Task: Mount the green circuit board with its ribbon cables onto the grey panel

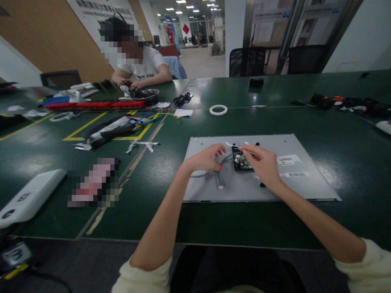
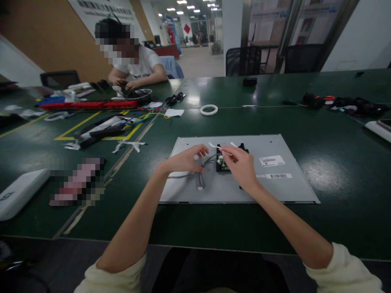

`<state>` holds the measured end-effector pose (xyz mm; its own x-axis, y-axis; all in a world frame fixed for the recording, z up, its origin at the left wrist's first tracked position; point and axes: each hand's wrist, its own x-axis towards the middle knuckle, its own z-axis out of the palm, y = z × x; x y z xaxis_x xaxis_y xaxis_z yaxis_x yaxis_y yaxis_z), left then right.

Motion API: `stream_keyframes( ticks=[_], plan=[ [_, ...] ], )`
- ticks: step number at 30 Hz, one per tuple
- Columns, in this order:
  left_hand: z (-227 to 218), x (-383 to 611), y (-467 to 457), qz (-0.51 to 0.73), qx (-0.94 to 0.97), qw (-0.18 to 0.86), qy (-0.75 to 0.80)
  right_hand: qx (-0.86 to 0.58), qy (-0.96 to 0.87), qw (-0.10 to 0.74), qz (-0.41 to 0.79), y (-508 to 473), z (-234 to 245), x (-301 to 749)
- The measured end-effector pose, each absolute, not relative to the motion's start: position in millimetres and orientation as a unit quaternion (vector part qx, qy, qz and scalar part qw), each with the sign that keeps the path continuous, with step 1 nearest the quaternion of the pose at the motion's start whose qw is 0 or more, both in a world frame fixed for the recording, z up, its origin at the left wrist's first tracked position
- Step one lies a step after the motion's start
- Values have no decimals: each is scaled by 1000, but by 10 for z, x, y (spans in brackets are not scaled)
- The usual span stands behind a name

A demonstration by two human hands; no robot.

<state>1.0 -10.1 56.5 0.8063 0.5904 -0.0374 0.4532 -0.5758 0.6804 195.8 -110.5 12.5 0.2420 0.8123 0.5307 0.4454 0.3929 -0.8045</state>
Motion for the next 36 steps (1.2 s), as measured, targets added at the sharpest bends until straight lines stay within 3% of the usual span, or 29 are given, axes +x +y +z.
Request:
stream_keyframes(
  ticks=[6,15,36],
  plan=[
    [461,-12,-60,52,888,345,299,-525,-639,545,138,-1091,49,1937],
    [418,-50,31,58,881,322,342,-498,-766,403,49,-1160,55,1845],
    [451,-25,10,74,899,295,315,-465,-840,267,-82,-1198,57,1604]
  ],
)
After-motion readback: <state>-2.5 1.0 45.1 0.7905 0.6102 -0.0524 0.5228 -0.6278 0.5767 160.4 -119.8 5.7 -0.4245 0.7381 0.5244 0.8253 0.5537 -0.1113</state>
